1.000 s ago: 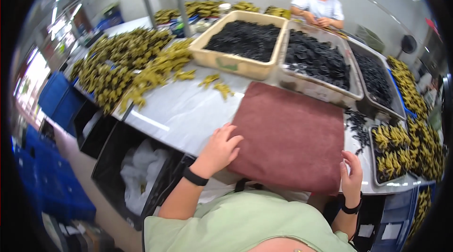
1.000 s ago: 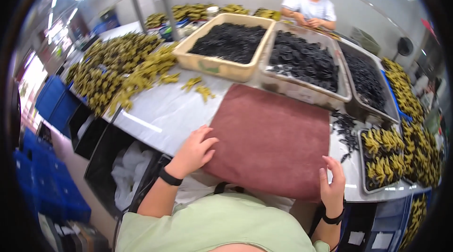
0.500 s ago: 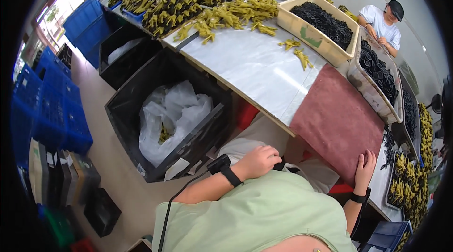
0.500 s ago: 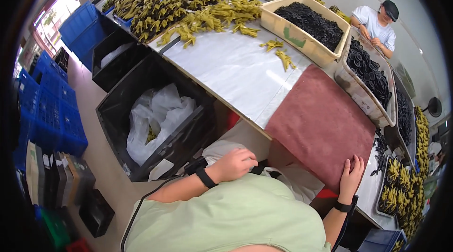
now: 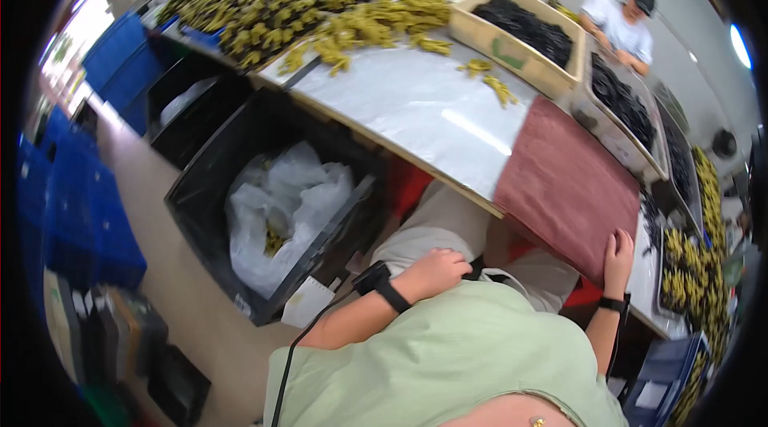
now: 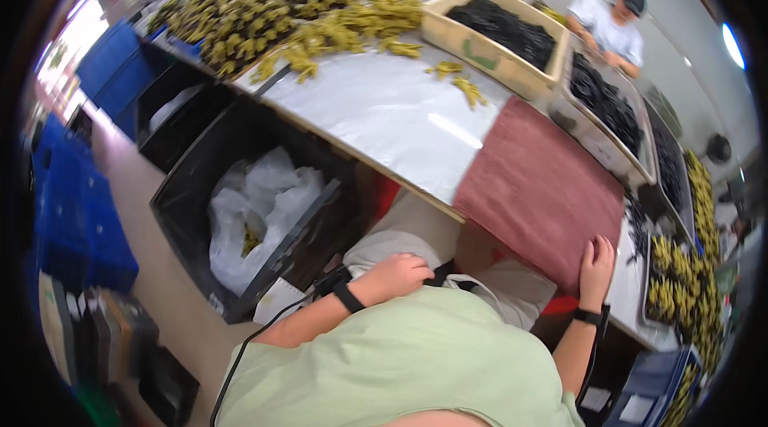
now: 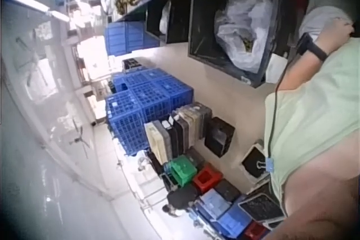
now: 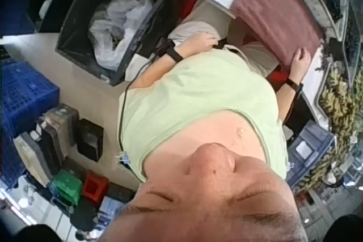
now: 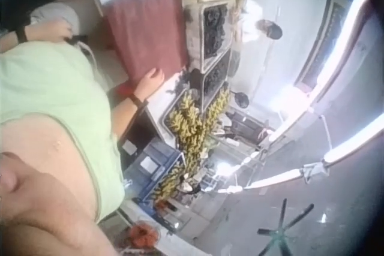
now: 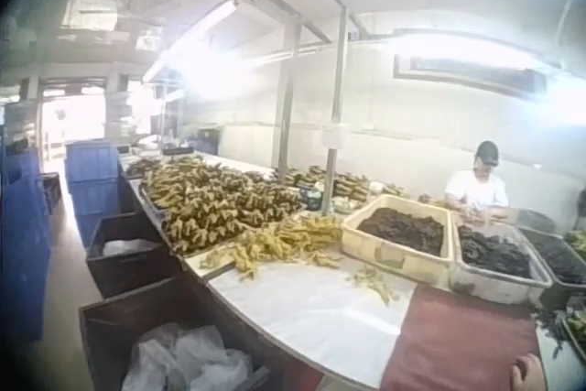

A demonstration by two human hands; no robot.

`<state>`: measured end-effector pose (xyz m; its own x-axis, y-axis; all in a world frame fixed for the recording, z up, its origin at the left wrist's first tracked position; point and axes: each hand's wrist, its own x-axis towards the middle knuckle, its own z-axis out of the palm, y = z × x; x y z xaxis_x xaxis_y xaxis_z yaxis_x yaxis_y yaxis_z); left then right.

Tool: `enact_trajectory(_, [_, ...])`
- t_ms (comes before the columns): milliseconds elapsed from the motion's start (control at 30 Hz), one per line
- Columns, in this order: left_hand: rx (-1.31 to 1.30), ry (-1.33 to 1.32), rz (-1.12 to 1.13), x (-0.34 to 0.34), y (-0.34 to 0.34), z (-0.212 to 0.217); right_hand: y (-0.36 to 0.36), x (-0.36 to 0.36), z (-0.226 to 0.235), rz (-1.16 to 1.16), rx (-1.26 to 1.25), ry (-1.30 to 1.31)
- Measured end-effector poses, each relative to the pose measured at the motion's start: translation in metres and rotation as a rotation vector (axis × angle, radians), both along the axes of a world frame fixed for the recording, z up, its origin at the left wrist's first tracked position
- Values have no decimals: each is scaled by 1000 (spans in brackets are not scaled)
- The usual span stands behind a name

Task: Assembling small plastic toy motorcycle components at a factory workbench.

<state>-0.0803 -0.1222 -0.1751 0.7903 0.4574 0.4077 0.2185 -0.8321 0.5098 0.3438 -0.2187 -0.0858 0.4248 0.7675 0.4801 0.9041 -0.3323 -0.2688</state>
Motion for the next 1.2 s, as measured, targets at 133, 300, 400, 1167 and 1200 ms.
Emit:
enact_trajectory(133, [-117, -45, 73, -14, 0, -14, 16, -24, 6, 38, 70, 44])
enact_trajectory(300, [-238, -93, 38, -11, 12, -7, 19, -20, 4, -52, 146, 2])
enact_trajectory(400, [-232, -71, 32, -7, 16, 0, 17, -27, 11, -71, 182, 19])
enact_trajectory(1167, [-569, 255, -145, -18, 89, 43, 25, -42, 17, -88, 176, 81])
enact_trajectory(1200, [-574, 243, -135, -14, 96, 34, 22, -40, 19, -105, 181, 74])
